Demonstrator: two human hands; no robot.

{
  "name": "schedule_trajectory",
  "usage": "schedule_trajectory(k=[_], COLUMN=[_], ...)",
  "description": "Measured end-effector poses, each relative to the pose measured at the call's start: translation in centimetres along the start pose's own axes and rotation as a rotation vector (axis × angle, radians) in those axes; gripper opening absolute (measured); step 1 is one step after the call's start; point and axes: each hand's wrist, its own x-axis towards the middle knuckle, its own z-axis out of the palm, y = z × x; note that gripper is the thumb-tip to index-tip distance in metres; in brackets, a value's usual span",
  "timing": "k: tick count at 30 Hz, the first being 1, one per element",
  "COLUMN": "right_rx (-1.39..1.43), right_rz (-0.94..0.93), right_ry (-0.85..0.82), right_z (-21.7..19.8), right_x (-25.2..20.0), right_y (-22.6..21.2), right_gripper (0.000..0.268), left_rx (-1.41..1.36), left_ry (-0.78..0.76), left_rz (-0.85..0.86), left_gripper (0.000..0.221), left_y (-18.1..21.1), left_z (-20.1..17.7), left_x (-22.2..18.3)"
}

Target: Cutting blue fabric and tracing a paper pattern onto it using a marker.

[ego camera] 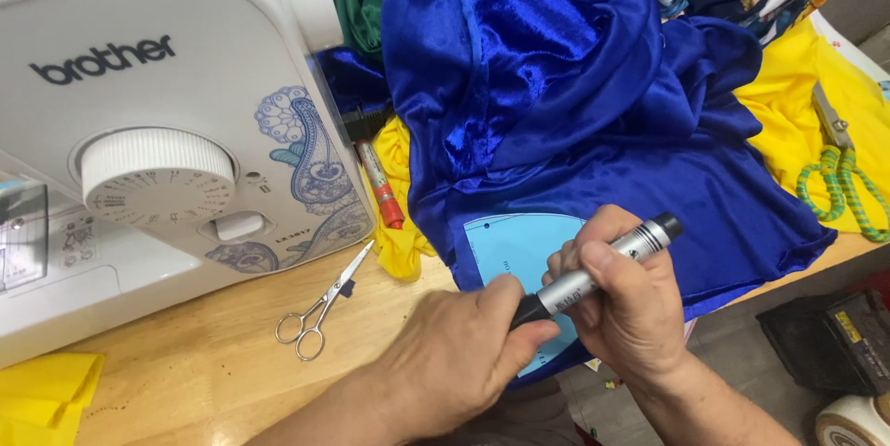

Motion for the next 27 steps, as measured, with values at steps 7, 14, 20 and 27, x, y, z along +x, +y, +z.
schedule_trajectory(k=[7,14,20,27], right_rx=[0.025,0.081,0.224,0.397], right_rz=[-0.037,-0.088,0.102,0.001], right_ry=[-0.045,-0.162,-0.072,0.050], right_z=[0.3,1.2,1.3,-0.7], right_x=[0.5,1.1,1.2,2.9], right_y=[-0.2,-0.5,-0.6,-5.1], right_gripper=[0.019,0.020,0.029,0.046], left_rx=[0.036,-1.268,0.656,0.073], left_ry=[-0.071,-0.300,0.581,-0.085], left_rz=[-0.074,-0.073,0.395,-0.079], left_gripper=[0.040,0.036,0.050,0.040], left_y=[1.8,1.0,-1.5,-1.3], left_z=[-1.9,-0.7,-0.8,0.5], left_x=[-0.3,-1.3,-0.2,-2.0])
